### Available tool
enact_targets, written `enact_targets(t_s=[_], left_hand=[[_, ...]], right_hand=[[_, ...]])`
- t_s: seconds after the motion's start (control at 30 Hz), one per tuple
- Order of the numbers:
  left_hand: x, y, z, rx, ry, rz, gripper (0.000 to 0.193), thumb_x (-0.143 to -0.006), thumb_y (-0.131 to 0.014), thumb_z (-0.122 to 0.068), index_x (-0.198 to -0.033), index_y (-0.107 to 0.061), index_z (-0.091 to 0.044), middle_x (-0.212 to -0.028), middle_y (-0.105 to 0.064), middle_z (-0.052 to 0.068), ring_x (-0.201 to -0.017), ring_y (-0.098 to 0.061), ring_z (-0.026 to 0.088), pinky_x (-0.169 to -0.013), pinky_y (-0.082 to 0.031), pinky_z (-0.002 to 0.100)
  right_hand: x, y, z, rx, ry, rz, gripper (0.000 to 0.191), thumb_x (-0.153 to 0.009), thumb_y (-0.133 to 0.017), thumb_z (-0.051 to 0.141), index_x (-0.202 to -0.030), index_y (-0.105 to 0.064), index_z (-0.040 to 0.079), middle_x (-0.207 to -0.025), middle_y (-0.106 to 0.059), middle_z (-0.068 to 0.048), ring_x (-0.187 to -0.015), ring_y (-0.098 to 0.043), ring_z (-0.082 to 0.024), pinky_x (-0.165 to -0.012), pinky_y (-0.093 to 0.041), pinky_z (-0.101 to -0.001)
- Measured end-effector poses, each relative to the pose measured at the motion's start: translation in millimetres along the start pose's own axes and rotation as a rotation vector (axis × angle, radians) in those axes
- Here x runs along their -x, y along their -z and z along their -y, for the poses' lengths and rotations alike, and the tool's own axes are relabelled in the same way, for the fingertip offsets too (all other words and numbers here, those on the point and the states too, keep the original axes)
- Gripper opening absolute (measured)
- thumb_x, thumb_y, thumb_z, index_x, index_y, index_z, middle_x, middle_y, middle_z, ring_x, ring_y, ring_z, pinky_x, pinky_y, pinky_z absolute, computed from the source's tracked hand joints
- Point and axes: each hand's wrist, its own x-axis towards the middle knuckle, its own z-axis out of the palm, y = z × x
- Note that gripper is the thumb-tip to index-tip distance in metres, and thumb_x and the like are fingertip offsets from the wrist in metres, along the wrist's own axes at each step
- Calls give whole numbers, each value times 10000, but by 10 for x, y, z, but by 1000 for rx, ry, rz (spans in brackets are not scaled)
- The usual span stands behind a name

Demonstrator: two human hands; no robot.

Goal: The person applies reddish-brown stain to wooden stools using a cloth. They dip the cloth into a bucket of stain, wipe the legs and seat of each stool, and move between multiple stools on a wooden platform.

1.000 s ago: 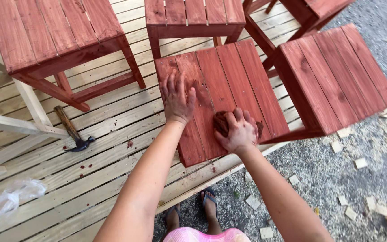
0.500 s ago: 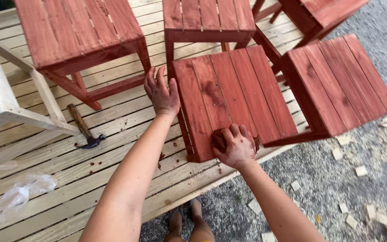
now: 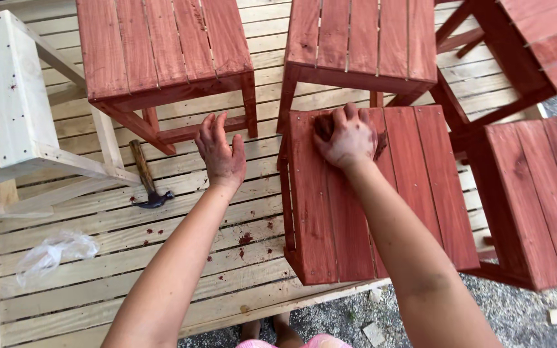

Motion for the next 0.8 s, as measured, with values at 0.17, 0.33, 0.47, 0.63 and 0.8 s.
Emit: enact_targets(t_s=[0.17,0.33,0.47,0.63,0.8], left_hand=[[26,165,152,-60,12,38,548,-963,-629,-172,-1481,-458,-118,-1533,-381,162,-1432,-306,398,-1207,-268,524],[68,304,227,-94,36,70,547,-971,-623,-175,-1488,-451,-129,-1530,-388,141,-1438,-296,385,-1214,-254,519],[116,397,190,-92,50,102,545,-964,-617,-176,-1481,-445,-142,-1519,-391,142,-1438,-281,380,-1199,-246,519],[169,454,60,-84,-20,67,524,-983,-621,-185,-1480,-455,-157,-1518,-409,126,-1441,-299,369,-1225,-242,519],[407,544,-48,-76,-102,97,537,-976,-628,-189,-1481,-453,-141,-1498,-421,138,-1421,-325,382,-1207,-257,512]], right_hand=[[-570,16,78,37,-27,66,601,-794,-765,559,-1173,-617,117,-1284,-532,-114,-1220,-496,-361,-998,-475,-480],[-683,64,113,-2,-58,98,603,-786,-772,540,-1185,-611,118,-1344,-510,-93,-1251,-484,-341,-993,-467,-508],[-430,88,116,35,-27,106,628,-780,-771,540,-1213,-608,115,-1329,-501,-104,-1263,-469,-334,-992,-465,-496],[2,109,157,14,-65,55,592,-777,-767,517,-1209,-619,139,-1328,-512,-80,-1302,-452,-322,-999,-455,-510],[798,122,95,48,-33,138,608,-752,-770,506,-1237,-617,174,-1279,-528,-80,-1254,-469,-326,-999,-442,-519]])
